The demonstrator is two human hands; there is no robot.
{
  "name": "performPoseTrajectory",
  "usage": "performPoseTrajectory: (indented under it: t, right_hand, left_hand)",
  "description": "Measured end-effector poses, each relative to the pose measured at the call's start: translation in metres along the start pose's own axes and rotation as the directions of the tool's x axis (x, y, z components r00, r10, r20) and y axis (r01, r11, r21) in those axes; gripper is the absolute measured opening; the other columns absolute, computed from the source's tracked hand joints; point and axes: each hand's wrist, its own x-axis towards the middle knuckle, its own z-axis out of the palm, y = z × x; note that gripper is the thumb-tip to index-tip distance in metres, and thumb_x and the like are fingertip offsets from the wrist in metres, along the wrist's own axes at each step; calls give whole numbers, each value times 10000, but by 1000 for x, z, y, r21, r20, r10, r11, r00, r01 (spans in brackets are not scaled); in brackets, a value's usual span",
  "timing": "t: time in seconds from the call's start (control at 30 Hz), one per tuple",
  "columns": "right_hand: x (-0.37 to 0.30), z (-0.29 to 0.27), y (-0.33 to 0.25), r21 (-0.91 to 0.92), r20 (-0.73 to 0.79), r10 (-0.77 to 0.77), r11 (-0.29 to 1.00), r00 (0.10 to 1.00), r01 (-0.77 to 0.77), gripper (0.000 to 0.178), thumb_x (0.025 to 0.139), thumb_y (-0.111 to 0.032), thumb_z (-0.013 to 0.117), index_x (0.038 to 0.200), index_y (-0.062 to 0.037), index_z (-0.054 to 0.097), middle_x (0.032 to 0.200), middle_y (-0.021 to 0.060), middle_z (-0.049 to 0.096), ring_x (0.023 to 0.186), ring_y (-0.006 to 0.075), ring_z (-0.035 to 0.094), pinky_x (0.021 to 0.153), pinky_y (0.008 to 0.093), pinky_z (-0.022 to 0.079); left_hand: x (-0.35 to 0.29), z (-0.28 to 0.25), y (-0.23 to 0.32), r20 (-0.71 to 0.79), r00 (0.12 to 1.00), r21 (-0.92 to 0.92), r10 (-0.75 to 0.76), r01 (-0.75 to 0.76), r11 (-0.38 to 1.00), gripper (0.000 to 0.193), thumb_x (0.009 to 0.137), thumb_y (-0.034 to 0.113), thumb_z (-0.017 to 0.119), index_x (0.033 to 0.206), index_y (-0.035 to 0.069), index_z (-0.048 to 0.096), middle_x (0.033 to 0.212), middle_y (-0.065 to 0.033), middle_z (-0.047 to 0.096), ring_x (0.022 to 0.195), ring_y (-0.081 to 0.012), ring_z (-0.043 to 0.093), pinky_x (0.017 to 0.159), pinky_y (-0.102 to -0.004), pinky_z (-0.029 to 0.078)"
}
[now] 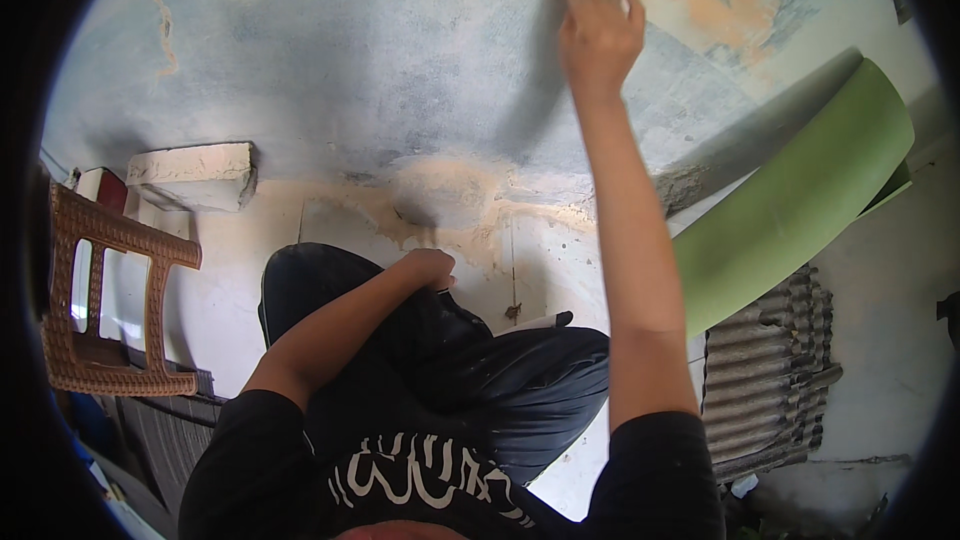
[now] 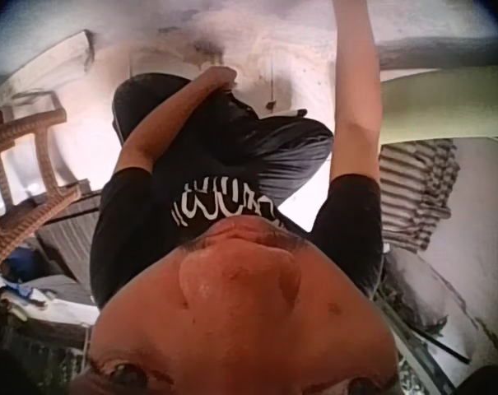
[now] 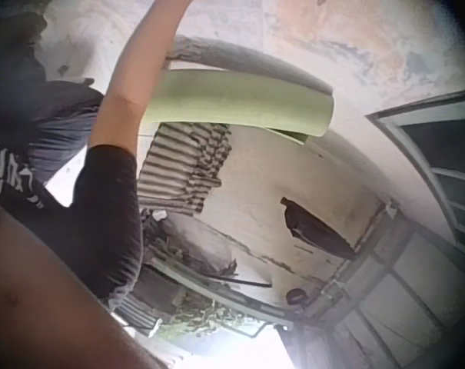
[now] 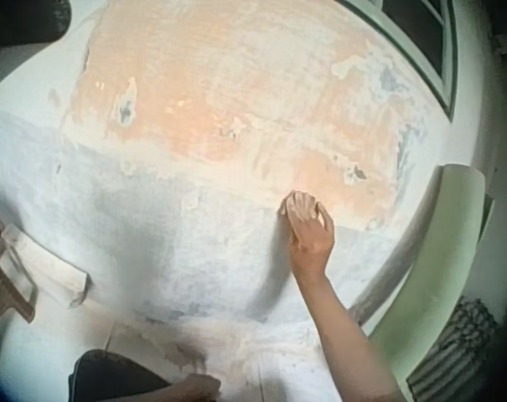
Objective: The person sands a wall with a piece of sandpaper, moving the paper across the surface of the wall to smooth it.
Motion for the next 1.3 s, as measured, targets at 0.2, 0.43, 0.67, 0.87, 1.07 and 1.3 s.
performPoseTrajectory:
  t: [0.2, 0.43, 0.67, 0.87, 1.07, 1.3]
  right_hand:
    - [-69, -12, -39, 27, 156, 24, 999, 988, -29, 420, 834, 33, 653, 1173, -203, 727, 1223, -14, 720, 1215, 130, 639, 1163, 493, 314]
    - [-98, -50, -46, 197, 397, -39, 979, 917, -44, 348, 864, 6, 638, 1141, -182, 732, 1206, -16, 725, 1195, 124, 650, 1186, 530, 276]
    - [-54, -59, -34, 166, 307, -103, 985, 946, 53, 398, 853, 40, 618, 1162, -186, 725, 1199, -13, 729, 1177, 139, 664, 1201, 523, 251]
    - [29, -27, -9, 112, 59, -81, 991, 995, 74, 450, 885, 63, 606, 1235, -205, 699, 1192, 6, 731, 1210, 188, 650, 1195, 483, 220]
    - [-33, -6, -40, 85, 97, 94, 991, 991, -102, 444, 858, 16, 647, 1228, -223, 701, 1199, -21, 729, 1179, 177, 666, 1187, 519, 227]
    - [-141, -27, -73, 146, 351, 33, 985, 936, -90, 374, 871, 9, 633, 1170, -193, 731, 1188, -4, 731, 1186, 179, 663, 1169, 528, 294]
  left_hand:
    - [2, 4, -9, 3, 1000, -1, 6, -6, 1000, 453, 910, 416, 609, 1120, 31, 723, 1163, -187, 703, 1084, -364, 673, 898, -486, 538]
    - [7, 9, -19, -34, 999, 7, -9, 10, 1000, 505, 916, 449, 601, 1108, -2, 720, 1136, -206, 709, 1071, -384, 673, 904, -485, 532]
    - [8, 10, -15, -11, 999, 8, -33, 33, 999, 446, 893, 413, 632, 1149, 59, 723, 1226, -166, 690, 1121, -345, 664, 909, -475, 539]
    - [3, 4, -10, -13, 999, -9, -41, 41, 999, 423, 893, 395, 622, 1117, 54, 732, 1193, -158, 704, 1097, -343, 675, 901, -473, 543]
    - [-7, -4, -3, -62, 998, -3, -11, 11, 1000, 402, 896, 383, 619, 1108, 62, 736, 1177, -142, 713, 1081, -335, 683, 885, -472, 548]
    - [2, 0, -5, -11, 1000, -3, -18, 18, 1000, 415, 907, 402, 619, 1130, 71, 731, 1192, -135, 710, 1105, -333, 675, 894, -472, 544]
